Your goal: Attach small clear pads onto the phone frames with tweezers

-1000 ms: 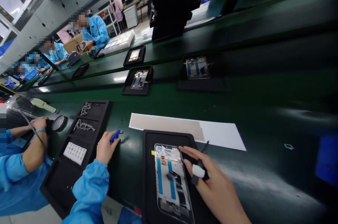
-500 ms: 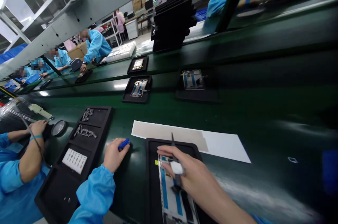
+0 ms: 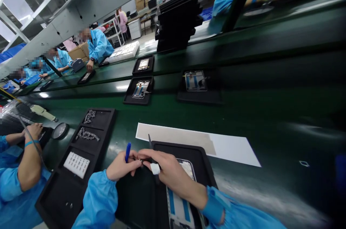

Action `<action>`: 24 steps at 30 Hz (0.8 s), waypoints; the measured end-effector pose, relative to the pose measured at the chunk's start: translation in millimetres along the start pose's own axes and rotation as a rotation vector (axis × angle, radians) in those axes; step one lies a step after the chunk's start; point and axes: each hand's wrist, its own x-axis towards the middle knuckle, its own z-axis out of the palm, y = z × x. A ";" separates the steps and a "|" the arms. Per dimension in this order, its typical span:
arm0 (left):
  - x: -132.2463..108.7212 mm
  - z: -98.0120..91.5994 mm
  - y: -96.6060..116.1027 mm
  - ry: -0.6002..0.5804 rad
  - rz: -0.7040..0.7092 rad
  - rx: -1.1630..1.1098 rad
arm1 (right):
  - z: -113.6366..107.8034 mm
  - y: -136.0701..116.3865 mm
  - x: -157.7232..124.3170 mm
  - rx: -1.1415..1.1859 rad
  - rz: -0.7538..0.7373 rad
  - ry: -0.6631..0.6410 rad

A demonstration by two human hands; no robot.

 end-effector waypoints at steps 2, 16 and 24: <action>0.4 -0.7 -0.3 0.030 -0.006 0.050 | -1.8 -0.8 -0.5 0.081 0.055 0.043; 6.0 -5.8 -10.8 0.650 0.256 0.557 | -22.2 -4.7 -16.3 0.301 0.285 0.331; -15.2 37.2 29.4 0.948 0.925 0.010 | -18.1 -9.5 -20.0 0.035 0.155 0.243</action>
